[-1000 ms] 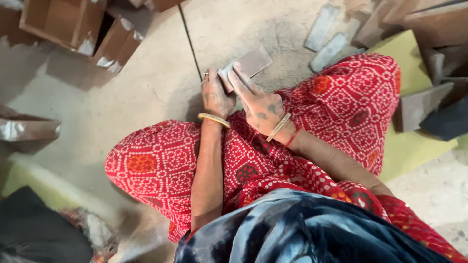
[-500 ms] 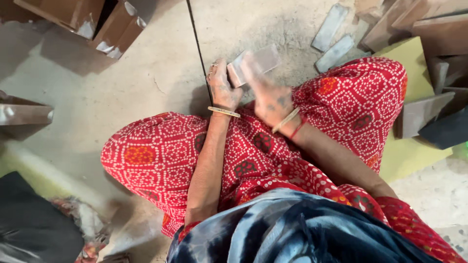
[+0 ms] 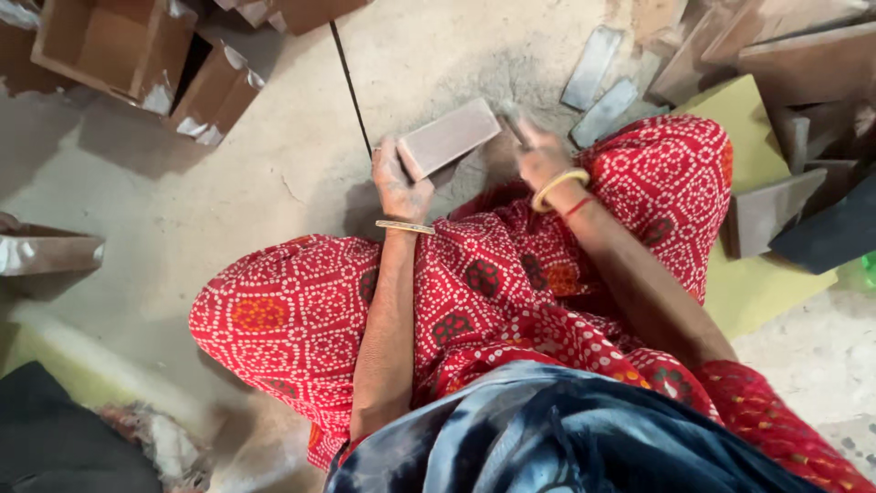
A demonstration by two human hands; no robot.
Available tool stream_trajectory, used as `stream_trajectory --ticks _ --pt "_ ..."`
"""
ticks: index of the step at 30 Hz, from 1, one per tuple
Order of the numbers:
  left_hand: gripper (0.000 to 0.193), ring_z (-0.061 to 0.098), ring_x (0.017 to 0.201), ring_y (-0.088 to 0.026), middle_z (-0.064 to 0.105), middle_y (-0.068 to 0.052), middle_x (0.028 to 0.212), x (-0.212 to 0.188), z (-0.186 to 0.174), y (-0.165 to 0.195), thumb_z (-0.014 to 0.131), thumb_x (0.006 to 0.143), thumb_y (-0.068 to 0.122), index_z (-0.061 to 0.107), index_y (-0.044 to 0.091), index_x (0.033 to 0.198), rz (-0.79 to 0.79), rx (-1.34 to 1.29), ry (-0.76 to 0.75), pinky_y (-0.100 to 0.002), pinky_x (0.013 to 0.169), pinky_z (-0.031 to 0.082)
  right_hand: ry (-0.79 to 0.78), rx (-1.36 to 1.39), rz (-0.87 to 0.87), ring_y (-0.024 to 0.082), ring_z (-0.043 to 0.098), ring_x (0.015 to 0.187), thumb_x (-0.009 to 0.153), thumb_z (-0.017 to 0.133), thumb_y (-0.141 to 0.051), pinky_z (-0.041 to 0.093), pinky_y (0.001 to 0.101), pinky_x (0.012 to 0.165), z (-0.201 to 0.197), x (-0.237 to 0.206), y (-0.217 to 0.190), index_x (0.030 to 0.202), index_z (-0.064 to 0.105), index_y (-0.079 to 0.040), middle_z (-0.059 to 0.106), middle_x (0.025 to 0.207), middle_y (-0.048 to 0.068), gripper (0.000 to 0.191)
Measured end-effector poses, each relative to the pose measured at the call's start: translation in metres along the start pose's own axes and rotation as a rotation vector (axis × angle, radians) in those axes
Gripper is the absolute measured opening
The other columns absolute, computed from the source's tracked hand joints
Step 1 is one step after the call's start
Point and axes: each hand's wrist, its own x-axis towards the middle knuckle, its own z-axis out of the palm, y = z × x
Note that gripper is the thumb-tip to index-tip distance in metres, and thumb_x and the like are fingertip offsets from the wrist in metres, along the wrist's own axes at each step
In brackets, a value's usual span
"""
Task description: The person sits cross-legged on the floor and sands the edges and corners of small wooden boxes using a sanding block. They handle several boxes one at a time, turning them over to reach different sides, and place finished pieces aside.
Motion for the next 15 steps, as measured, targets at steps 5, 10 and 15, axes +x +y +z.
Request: stream_trajectory --ticks 5,10,15 --pt "0.065 0.055 0.114 -0.012 0.055 -0.006 0.118 0.005 0.001 -0.027 0.053 0.064 -0.008 0.042 0.003 0.128 -0.141 -0.681 0.016 -0.029 0.103 0.045 -0.036 0.581 -0.431 0.021 0.06 0.078 0.101 0.058 -0.001 0.058 0.0321 0.066 -0.006 0.006 0.024 0.167 0.033 -0.019 0.06 0.137 0.015 0.073" --pt "0.023 0.059 0.101 -0.022 0.056 -0.014 0.105 0.0 0.005 -0.009 0.06 0.088 -0.004 0.055 -0.002 0.11 -0.042 -0.05 -0.016 -0.038 0.091 0.052 0.324 -0.232 -0.793 0.039 0.067 0.116 0.093 0.064 -0.003 0.06 0.0415 0.089 0.014 -0.026 -0.015 0.164 0.028 -0.012 0.038 0.165 0.018 0.08" --pt "0.047 0.059 0.1 -0.042 0.063 -0.018 0.103 0.002 0.003 0.026 0.075 0.066 0.004 0.061 0.0 0.111 0.19 0.303 -0.006 -0.048 0.085 0.045 0.281 -0.176 -0.888 0.037 0.07 0.12 0.094 0.058 0.002 0.061 0.0405 0.091 0.023 -0.064 -0.056 0.166 0.023 -0.012 0.03 0.169 0.018 0.081"
